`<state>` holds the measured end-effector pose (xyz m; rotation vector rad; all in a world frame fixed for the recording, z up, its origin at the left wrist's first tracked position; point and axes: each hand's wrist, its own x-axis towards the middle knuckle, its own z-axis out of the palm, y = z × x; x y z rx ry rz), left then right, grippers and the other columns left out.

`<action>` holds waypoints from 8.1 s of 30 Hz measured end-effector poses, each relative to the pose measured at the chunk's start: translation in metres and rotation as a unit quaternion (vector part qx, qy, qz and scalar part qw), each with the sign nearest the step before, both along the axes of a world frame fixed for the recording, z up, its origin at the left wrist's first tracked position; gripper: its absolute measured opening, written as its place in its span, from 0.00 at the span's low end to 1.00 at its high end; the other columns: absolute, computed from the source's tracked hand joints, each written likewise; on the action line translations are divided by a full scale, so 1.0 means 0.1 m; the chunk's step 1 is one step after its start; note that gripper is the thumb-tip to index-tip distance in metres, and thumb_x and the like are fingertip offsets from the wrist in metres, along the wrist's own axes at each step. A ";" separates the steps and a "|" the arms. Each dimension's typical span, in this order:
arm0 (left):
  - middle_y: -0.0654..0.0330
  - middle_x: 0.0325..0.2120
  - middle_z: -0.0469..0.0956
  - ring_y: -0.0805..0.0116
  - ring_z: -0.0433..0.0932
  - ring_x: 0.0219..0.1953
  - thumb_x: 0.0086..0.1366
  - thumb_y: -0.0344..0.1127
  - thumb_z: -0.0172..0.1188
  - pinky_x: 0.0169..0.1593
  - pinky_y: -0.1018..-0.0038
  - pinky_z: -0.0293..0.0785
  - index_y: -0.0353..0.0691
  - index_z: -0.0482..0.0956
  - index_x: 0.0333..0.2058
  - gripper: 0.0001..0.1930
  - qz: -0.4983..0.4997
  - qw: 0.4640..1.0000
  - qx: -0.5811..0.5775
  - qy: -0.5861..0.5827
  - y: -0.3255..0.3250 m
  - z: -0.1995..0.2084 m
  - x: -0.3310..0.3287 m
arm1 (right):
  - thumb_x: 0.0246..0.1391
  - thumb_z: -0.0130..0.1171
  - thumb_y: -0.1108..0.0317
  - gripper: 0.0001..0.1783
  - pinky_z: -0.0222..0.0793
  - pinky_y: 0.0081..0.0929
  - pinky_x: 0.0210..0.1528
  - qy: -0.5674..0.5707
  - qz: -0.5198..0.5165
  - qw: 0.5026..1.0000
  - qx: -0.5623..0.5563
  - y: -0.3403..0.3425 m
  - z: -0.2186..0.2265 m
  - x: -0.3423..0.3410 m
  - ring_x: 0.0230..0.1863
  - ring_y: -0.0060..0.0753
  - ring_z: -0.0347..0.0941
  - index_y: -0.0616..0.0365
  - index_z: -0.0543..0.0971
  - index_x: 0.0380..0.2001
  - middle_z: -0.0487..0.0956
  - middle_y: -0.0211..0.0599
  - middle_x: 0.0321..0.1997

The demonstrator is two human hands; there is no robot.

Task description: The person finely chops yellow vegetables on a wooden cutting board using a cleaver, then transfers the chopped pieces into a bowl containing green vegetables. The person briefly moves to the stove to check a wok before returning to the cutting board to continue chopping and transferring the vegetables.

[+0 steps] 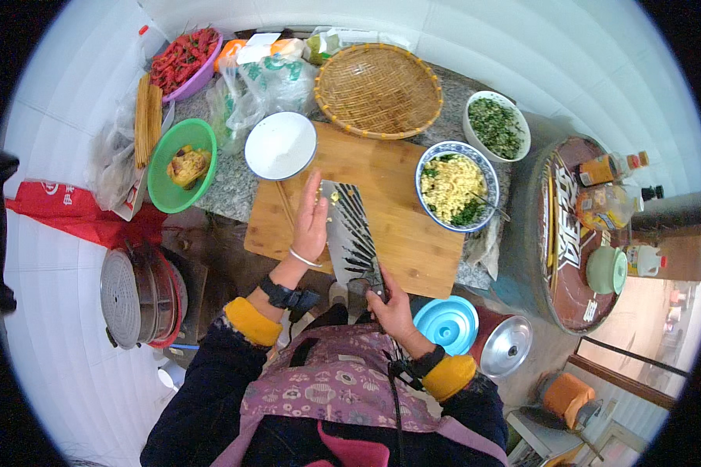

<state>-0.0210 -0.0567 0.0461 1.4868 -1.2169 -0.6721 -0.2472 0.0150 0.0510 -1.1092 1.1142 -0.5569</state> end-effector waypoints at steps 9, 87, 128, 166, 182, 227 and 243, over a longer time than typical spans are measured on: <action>0.46 0.66 0.52 0.50 0.52 0.68 0.67 0.42 0.49 0.68 0.62 0.49 0.32 0.53 0.64 0.32 -0.320 0.929 -0.099 -0.158 -0.18 0.65 -0.78 | 0.57 0.54 0.75 0.35 0.66 0.18 0.22 -0.001 -0.121 0.993 -0.004 -0.22 0.76 -0.87 0.23 0.17 0.67 0.59 0.55 0.67 0.73 0.27 0.29; 0.55 0.40 0.80 0.64 0.77 0.40 0.58 0.32 0.56 0.49 0.66 0.73 0.33 0.76 0.41 0.13 -0.099 0.805 0.208 0.547 -0.31 0.18 -0.27 | 0.50 0.60 0.71 0.33 0.67 0.33 0.55 0.153 -0.010 0.974 -0.166 -0.21 -0.25 -0.85 0.55 0.49 0.72 0.66 0.65 0.60 0.75 0.57 0.52; 0.66 0.21 0.72 0.77 0.68 0.21 0.59 0.33 0.58 0.26 0.79 0.64 0.38 0.74 0.33 0.06 -0.087 0.864 0.215 0.448 -0.85 -0.11 -0.61 | 0.53 0.56 0.77 0.36 0.67 0.23 0.42 0.125 -0.016 0.992 -0.020 0.10 -0.32 -0.56 0.40 0.24 0.69 0.65 0.57 0.65 0.75 0.37 0.45; 0.52 0.60 0.64 0.63 0.62 0.63 0.66 0.24 0.48 0.64 0.70 0.56 0.32 0.59 0.62 0.25 0.100 0.951 0.067 0.286 0.39 -0.78 0.39 | 0.51 0.61 0.69 0.34 0.68 0.29 0.53 0.141 0.114 0.978 -0.104 -0.31 -0.34 0.08 0.51 0.38 0.73 0.66 0.64 0.61 0.76 0.53 0.51; 0.54 0.66 0.56 0.61 0.54 0.68 0.70 0.28 0.43 0.68 0.68 0.49 0.36 0.55 0.65 0.25 -0.113 0.914 -0.055 0.386 -0.13 0.33 -0.12 | 0.55 0.55 0.77 0.35 0.68 0.19 0.22 -0.034 -0.070 0.997 0.003 -0.18 0.44 -0.29 0.23 0.17 0.68 0.59 0.56 0.66 0.73 0.28 0.29; 0.49 0.68 0.48 0.50 0.48 0.69 0.58 0.60 0.51 0.69 0.55 0.45 0.34 0.48 0.66 0.47 -0.377 0.848 -0.147 -0.342 -0.76 0.96 -1.39 | 0.65 0.40 0.52 0.23 0.57 0.19 0.07 -0.559 0.035 0.722 0.407 -0.72 0.90 -1.29 0.10 0.19 0.59 0.55 0.62 0.56 0.64 0.30 0.23; 0.51 0.69 0.40 0.57 0.41 0.71 0.68 0.66 0.33 0.70 0.61 0.35 0.33 0.40 0.67 0.44 -0.225 0.866 0.073 0.440 -1.23 0.56 -1.05 | 0.60 0.47 0.64 0.23 0.63 0.19 0.15 -0.101 -0.041 0.992 0.060 -0.46 1.05 -1.82 0.13 0.25 0.66 0.61 0.62 0.57 0.71 0.34 0.26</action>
